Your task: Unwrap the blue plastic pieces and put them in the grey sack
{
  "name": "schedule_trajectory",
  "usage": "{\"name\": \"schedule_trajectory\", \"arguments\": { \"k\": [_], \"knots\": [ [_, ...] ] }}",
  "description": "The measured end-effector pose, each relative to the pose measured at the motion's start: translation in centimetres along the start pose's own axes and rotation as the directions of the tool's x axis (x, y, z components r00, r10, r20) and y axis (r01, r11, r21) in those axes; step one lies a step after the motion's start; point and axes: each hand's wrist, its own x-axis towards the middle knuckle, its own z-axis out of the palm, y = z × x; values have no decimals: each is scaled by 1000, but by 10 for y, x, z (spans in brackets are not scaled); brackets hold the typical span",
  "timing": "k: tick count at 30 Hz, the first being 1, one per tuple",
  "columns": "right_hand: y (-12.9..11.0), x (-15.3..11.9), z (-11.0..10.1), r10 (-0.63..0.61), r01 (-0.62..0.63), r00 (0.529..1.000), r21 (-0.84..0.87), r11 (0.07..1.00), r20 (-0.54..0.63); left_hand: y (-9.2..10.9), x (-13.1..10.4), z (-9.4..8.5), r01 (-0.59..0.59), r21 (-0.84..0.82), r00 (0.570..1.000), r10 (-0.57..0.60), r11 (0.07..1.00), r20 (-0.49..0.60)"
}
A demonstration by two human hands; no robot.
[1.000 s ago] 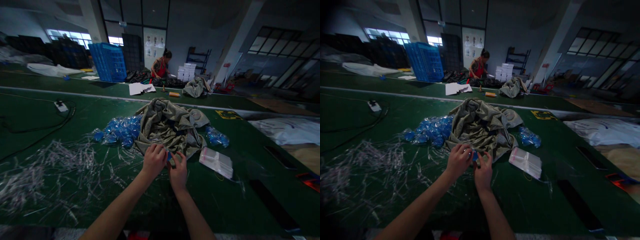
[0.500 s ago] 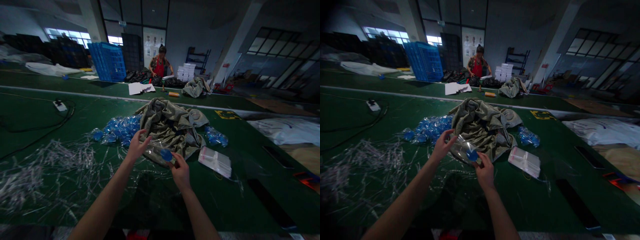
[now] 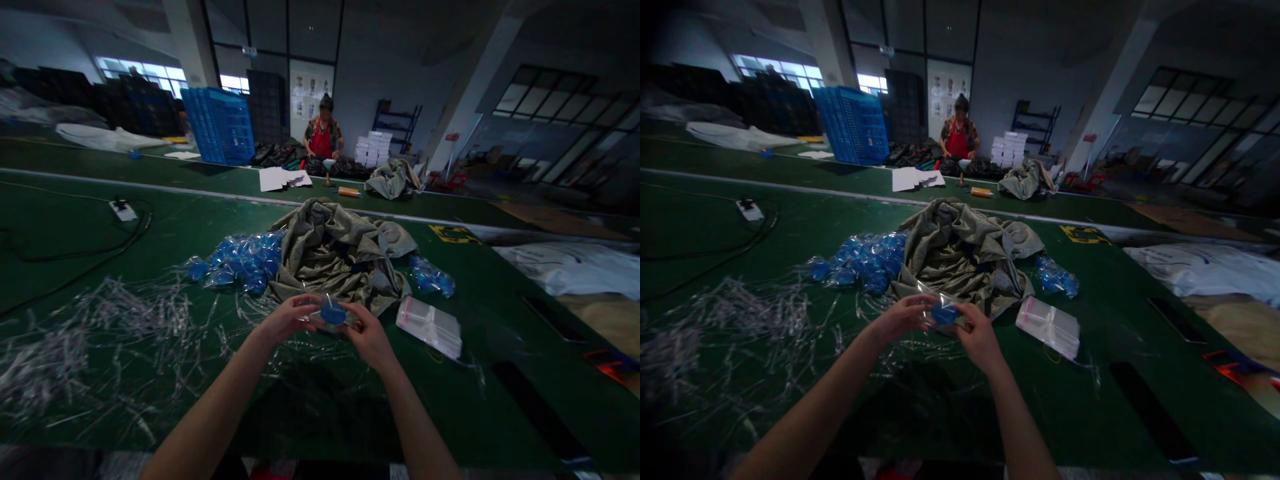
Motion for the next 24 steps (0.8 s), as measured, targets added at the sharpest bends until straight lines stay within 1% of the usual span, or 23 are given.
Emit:
{"name": "schedule_trajectory", "arguments": {
  "k": [2,5,7,9,10,11,12,14,15,16,17,20,22,24],
  "knots": [
    [-5,5,-5,-5,5,999,-13,1000,48,-4,-1,5,-17,-30,1000,16,999,-21],
    [-13,13,-12,-46,55,992,-75,996,118,-12,-2,15,-59,-108,997,52,992,-65],
    [-19,18,-17,-61,77,986,-97,992,158,-19,-2,22,-82,-176,991,62,981,-119],
    [-25,22,-20,-53,66,986,-76,995,158,-25,-1,29,-110,-258,979,59,960,-197],
    [-27,23,-21,-38,44,992,-49,998,124,-28,-1,32,-134,-305,969,59,943,-241],
    [-28,23,-22,-9,10,998,-16,1000,61,-31,0,35,-166,-352,956,63,921,-286],
    [-29,23,-21,30,-29,999,19,999,-28,-34,0,37,-203,-395,942,70,896,-327],
    [-30,22,-17,105,-92,972,70,993,-211,-38,2,41,-276,-458,915,84,845,-395],
    [-29,21,-13,127,-109,955,80,991,-266,-40,2,43,-298,-479,906,87,825,-415],
    [-28,20,-8,138,-120,949,80,990,-285,-40,3,45,-311,-495,902,87,811,-424],
    [-27,19,-2,144,-127,950,79,989,-276,-41,3,46,-316,-508,900,84,801,-428],
    [-25,18,17,162,-142,963,103,984,-217,-41,5,51,-320,-532,901,78,784,-427],
    [-25,19,28,154,-127,961,128,984,-228,-41,6,54,-324,-532,901,84,782,-426],
    [-27,21,34,127,-97,957,126,987,-261,-43,7,55,-330,-508,901,105,796,-420]
  ]
}}
